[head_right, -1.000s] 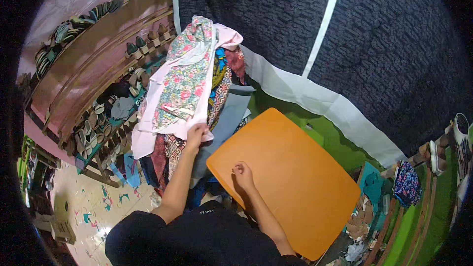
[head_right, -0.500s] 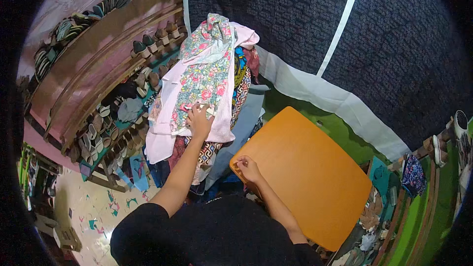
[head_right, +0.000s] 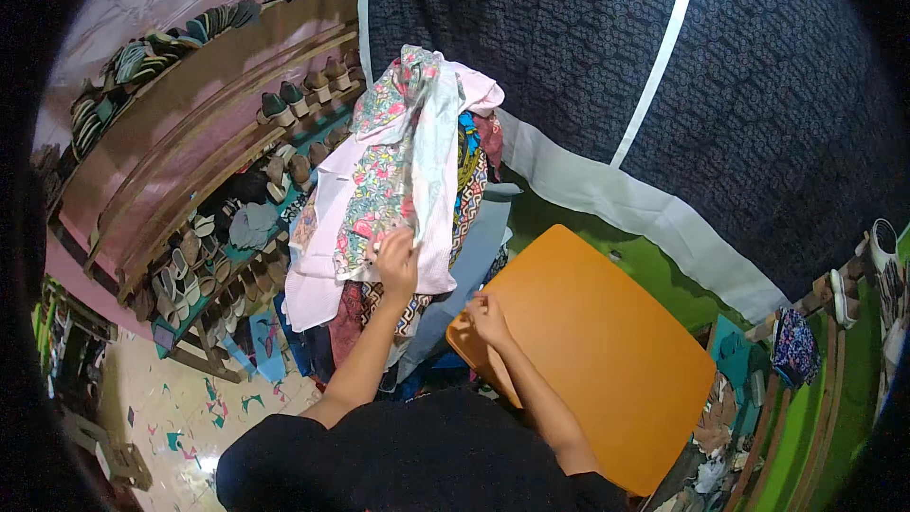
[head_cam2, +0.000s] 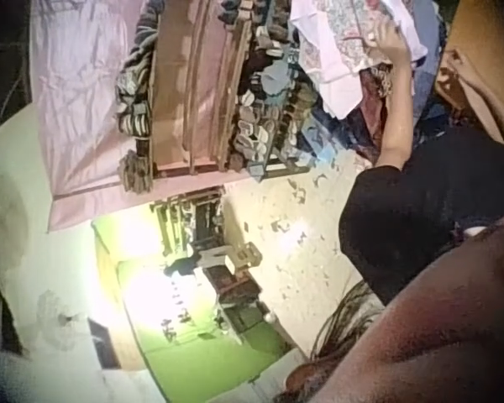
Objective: The recorder folds several pieces of fabric and clothing items on a table and places them on a shelf.
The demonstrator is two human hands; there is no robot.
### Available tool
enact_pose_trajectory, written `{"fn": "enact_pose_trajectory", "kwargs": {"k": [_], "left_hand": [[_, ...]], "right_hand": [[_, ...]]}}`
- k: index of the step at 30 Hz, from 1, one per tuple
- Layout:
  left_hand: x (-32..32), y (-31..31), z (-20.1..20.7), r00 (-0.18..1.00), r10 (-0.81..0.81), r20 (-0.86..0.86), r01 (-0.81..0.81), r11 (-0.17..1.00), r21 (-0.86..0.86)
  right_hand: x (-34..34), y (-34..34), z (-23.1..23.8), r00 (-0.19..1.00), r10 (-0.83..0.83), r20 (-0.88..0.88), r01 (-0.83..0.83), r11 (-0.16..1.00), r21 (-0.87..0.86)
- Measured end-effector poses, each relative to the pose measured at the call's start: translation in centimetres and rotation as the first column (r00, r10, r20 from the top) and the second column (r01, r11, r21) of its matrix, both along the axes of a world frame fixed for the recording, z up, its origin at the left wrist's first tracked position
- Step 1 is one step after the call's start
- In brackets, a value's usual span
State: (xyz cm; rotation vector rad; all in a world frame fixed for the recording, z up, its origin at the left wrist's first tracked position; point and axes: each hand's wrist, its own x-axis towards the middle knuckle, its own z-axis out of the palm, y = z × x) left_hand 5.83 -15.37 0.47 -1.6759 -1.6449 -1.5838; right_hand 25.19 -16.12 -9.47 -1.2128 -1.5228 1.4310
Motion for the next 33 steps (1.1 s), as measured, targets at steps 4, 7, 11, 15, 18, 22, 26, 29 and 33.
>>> {"fn": "enact_pose_trajectory", "kwargs": {"k": [4, 7, 11, 15, 18, 22, 26, 29, 33], "left_hand": [[1.6, -3.2, 0.1, 0.989, -0.144, 0.027, 0.143, 0.990, 0.016], [2.9, -5.2, -0.1, 0.978, -0.207, 0.030, 0.208, 0.977, -0.043], [4.2, -6.6, -1.7, 0.957, -0.289, -0.013, 0.286, 0.954, -0.089], [2.7, -7.6, -2.4, 0.897, -0.429, 0.106, 0.442, 0.860, -0.257], [0.1, -7.1, -2.9, 0.768, -0.351, 0.536, 0.506, 0.846, -0.170], [-6.9, -3.4, -5.0, 0.655, -0.268, 0.707, 0.348, 0.937, 0.032], [-11.8, 0.9, -3.8, 0.116, -0.137, 0.984, 0.426, 0.902, 0.076], [-13.1, 3.7, -3.4, 0.012, -0.066, 0.998, 0.474, 0.879, 0.053], [-14.7, 6.8, -4.4, -0.080, -0.072, 0.994, 0.453, 0.886, 0.100]], "right_hand": [[-3.0, 3.6, 5.5, 0.985, 0.000, -0.175, -0.013, 0.997, -0.074], [-5.4, 7.1, 8.4, 0.974, 0.091, -0.207, -0.091, 0.996, 0.010], [-9.4, 10.3, 11.1, 0.994, -0.022, -0.109, 0.039, 0.986, 0.162], [-10.7, 11.4, 10.5, 0.965, -0.255, -0.064, 0.263, 0.924, 0.277], [-9.7, 11.3, 11.4, 0.953, -0.170, -0.250, 0.231, 0.944, 0.237], [-6.7, 6.9, 14.8, 0.929, 0.008, -0.370, 0.053, 0.987, 0.155], [-2.1, 3.5, 12.7, 0.945, 0.160, -0.286, -0.141, 0.986, 0.086], [0.6, 1.1, 11.5, 0.956, 0.222, -0.192, -0.238, 0.970, -0.059], [2.8, -1.6, 11.2, 0.905, 0.407, -0.125, -0.425, 0.884, -0.198]]}}
